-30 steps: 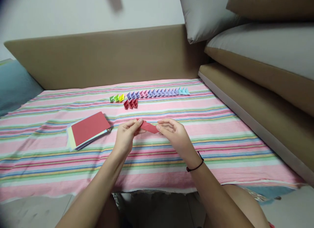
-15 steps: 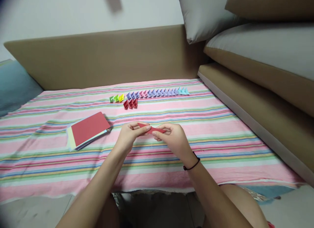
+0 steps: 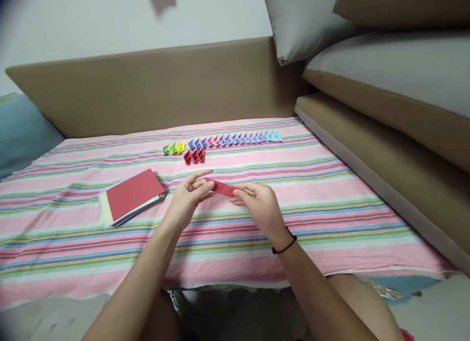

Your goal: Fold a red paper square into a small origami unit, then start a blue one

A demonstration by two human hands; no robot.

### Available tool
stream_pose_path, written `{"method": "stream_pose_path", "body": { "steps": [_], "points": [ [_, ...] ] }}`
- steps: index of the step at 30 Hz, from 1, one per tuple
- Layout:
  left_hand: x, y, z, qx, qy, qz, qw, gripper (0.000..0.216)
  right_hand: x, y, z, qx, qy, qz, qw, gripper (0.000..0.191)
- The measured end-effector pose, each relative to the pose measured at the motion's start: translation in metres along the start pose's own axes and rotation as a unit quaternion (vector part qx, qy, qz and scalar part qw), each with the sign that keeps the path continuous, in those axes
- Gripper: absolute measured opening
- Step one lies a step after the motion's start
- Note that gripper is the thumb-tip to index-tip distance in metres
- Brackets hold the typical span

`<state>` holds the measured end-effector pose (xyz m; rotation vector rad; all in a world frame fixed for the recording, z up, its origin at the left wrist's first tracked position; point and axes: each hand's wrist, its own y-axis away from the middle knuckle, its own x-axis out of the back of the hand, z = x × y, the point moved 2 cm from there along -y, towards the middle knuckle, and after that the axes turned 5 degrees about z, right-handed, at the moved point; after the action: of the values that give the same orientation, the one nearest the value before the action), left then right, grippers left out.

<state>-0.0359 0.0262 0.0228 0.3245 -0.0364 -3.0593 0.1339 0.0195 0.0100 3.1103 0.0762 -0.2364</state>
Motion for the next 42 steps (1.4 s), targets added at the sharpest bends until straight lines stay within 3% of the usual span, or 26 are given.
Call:
{"method": "stream_pose_path", "body": {
  "steps": [3,6,9,14,20,25,31,36,42],
  "points": [
    [-0.008,0.003,-0.004,0.018,-0.001,-0.029,0.999,0.041,0.000,0.001,0.001,0.005,-0.006,0.011,1.000,0.027],
    [-0.010,0.004,-0.005,0.000,-0.027,0.001,1.000,0.027,-0.001,0.002,0.001,0.005,-0.005,-0.007,1.000,0.027],
    [-0.006,0.002,-0.004,-0.009,-0.044,0.017,0.999,0.028,-0.003,0.002,0.002,-0.001,-0.007,-0.035,0.999,0.029],
    [-0.003,-0.001,-0.002,0.009,-0.019,-0.016,1.000,0.031,-0.003,0.003,0.001,0.026,-0.007,-0.010,1.000,0.029],
    [-0.004,-0.001,-0.002,-0.019,-0.038,0.002,0.999,0.030,-0.009,0.004,0.002,-0.009,-0.057,-0.027,0.998,0.021],
    [-0.010,0.003,-0.006,-0.013,-0.002,0.037,0.999,0.037,-0.011,0.006,0.004,0.010,-0.040,-0.012,0.999,0.024],
    [-0.011,0.005,-0.004,-0.018,-0.021,-0.002,1.000,0.046,-0.008,0.005,0.002,0.008,-0.028,-0.027,0.999,0.023],
    [-0.013,0.007,0.000,-0.026,-0.040,-0.037,0.998,0.041,-0.005,0.005,-0.001,-0.003,-0.053,-0.042,0.998,0.023],
    [-0.014,0.007,-0.003,-0.017,-0.044,-0.056,0.997,0.038,-0.007,0.009,-0.005,0.053,0.009,-0.046,0.998,0.031]
  ]
}}
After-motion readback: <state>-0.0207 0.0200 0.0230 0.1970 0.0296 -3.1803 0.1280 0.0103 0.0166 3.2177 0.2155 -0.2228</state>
